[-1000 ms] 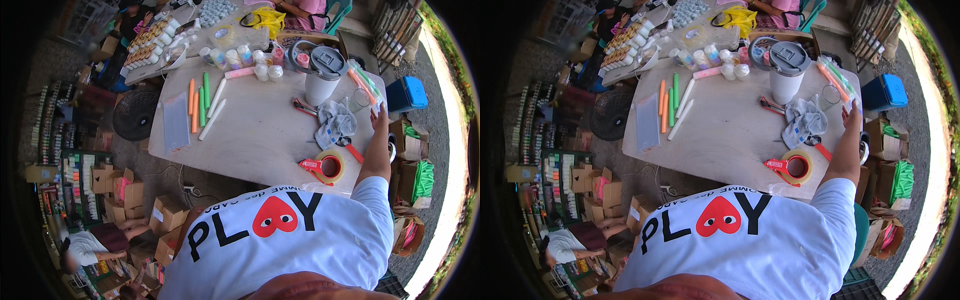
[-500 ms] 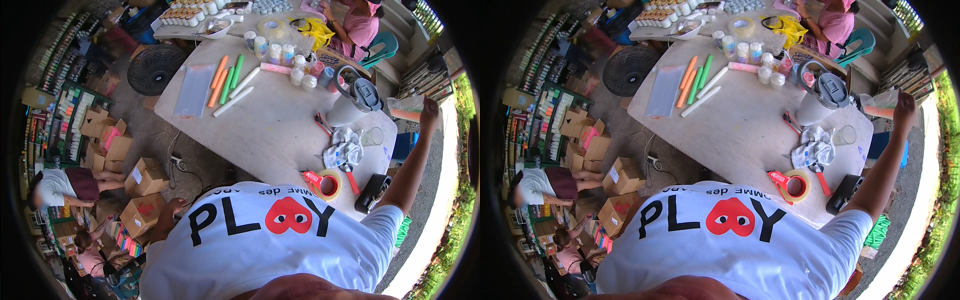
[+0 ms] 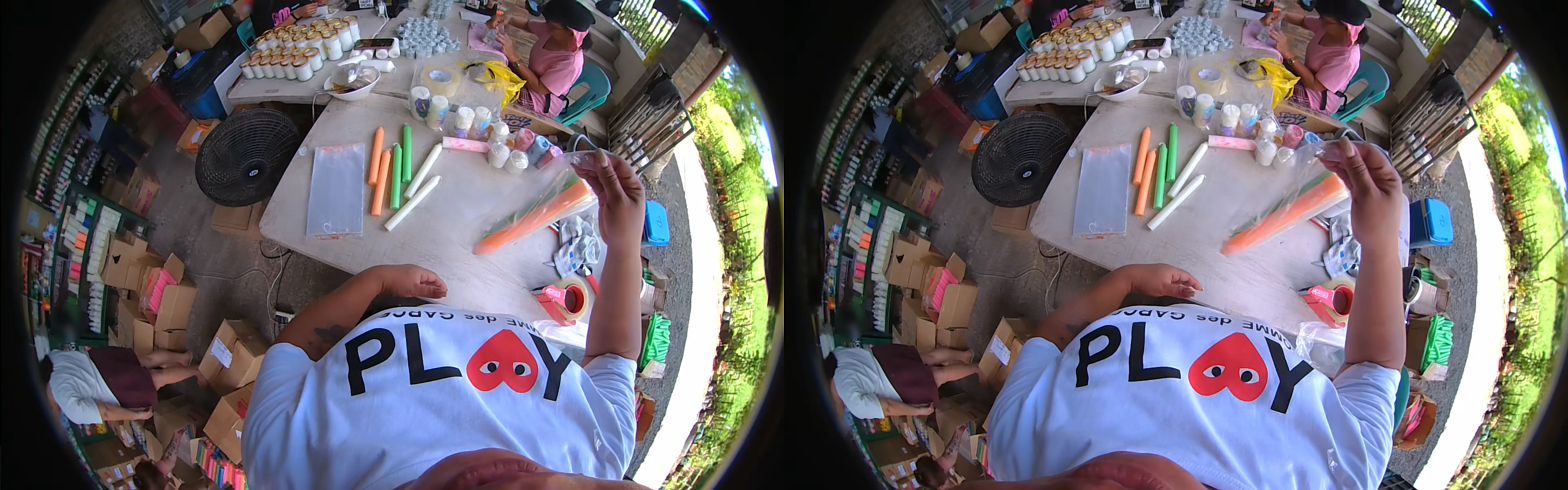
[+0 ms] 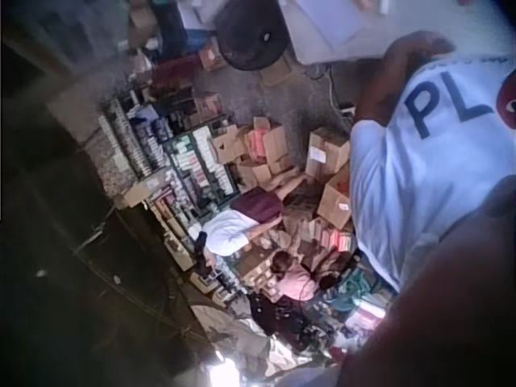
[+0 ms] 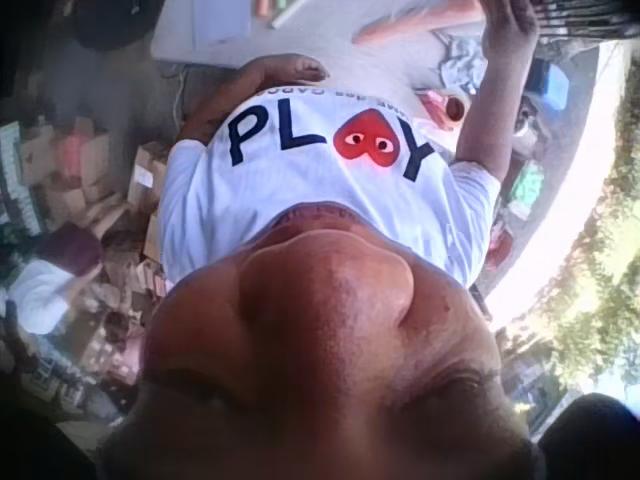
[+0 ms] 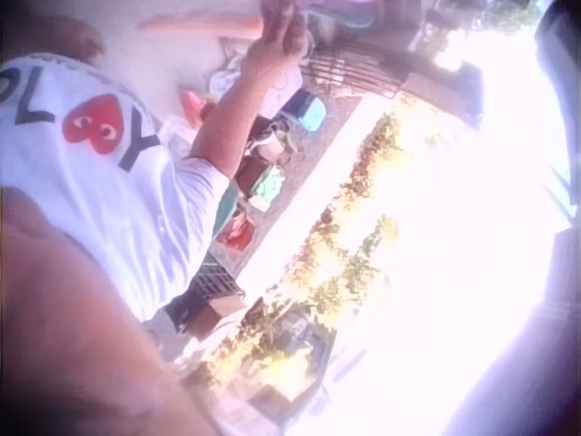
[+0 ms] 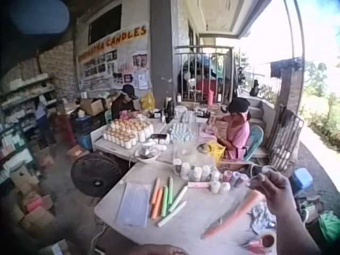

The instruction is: The person wraps a plastic bag with clear packing tape using a tape dispenser and scissors. They smooth the tape, cut it, and place the wrapped item on the table among other craft supplies.

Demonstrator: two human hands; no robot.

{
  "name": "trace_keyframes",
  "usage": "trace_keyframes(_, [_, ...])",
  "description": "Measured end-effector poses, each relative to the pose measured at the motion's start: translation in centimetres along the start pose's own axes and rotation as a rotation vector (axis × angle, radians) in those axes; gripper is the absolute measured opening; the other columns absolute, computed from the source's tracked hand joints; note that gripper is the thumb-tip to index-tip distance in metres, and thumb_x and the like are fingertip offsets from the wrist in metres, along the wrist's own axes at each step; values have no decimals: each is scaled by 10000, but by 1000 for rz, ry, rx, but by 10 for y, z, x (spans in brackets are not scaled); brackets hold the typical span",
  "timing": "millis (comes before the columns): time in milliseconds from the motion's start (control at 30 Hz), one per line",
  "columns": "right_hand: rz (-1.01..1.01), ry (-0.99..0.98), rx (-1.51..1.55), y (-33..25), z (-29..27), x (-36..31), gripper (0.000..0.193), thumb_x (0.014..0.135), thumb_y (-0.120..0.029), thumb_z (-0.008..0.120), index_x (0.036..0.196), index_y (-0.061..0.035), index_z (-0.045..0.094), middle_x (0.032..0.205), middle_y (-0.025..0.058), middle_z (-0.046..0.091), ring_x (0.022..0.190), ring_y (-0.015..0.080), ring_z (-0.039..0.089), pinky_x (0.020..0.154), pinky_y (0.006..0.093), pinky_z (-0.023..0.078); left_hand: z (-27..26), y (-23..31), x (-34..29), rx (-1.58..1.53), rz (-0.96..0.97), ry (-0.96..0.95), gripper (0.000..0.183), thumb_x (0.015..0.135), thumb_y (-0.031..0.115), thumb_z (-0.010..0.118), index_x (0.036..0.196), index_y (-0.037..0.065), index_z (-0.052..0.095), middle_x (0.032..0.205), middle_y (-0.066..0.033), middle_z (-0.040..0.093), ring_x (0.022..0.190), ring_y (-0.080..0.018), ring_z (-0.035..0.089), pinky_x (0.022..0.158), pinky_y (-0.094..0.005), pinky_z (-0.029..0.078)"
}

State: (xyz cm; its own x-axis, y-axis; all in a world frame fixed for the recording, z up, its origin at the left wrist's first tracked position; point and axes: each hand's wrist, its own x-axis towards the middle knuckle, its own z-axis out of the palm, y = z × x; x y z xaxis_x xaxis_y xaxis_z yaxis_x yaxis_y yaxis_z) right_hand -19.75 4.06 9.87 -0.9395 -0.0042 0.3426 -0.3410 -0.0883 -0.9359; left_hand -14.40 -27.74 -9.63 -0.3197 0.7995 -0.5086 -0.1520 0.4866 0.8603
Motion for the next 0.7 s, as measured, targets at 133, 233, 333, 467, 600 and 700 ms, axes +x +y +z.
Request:
trace_keyframes(133, [163,-68,116,41,110,-66,215,969,-129,512,1042,41,622,1044,136,666,1006,213,635,924,345,495,-8,-46,0,-525,416,60,1024,742,701,599,1470,104,198,1443,-136,372,1283,-271,416,1056,-406,339])
trace_keyframes(233, [329,-265,60,60,156,-109,228,965,-150,527,1062,27,631,1056,105,666,1005,164,602,923,302,468,-32,-60,-15,-1158,708,222,1053,726,721,590,1482,150,129,1437,-120,363,1278,-267,410,1057,-455,341])
trace_keyframes(333, [596,-268,109,80,172,-139,226,958,-155,545,1067,20,637,1025,67,669,962,126,587,891,264,460,-69,-66,-21,-1262,916,399,974,728,679,625,1448,173,209,1406,-126,388,1265,-299,419,1039,-501,363])
trace_keyframes(467, [659,-235,-101,104,167,-154,272,962,-237,552,1006,13,648,934,66,659,888,121,603,799,262,486,-82,-78,-20,-1290,801,486,855,765,575,671,1388,114,310,1296,-113,461,1207,-301,456,979,-525,418])
trace_keyframes(600, [974,394,285,168,130,-176,538,944,-532,447,1207,-74,551,1162,112,585,1034,220,563,888,448,455,-75,-61,-7,-1354,717,494,727,830,443,673,1369,93,335,1217,-109,506,1136,-288,503,979,-499,422])
trace_keyframes(700, [1032,213,604,160,160,-175,652,920,-630,361,1319,-125,466,1272,113,527,1165,276,500,963,537,394,-65,-34,-3,-1125,759,458,592,826,178,711,1307,82,380,1132,-66,526,1081,-202,533,946,-374,440])
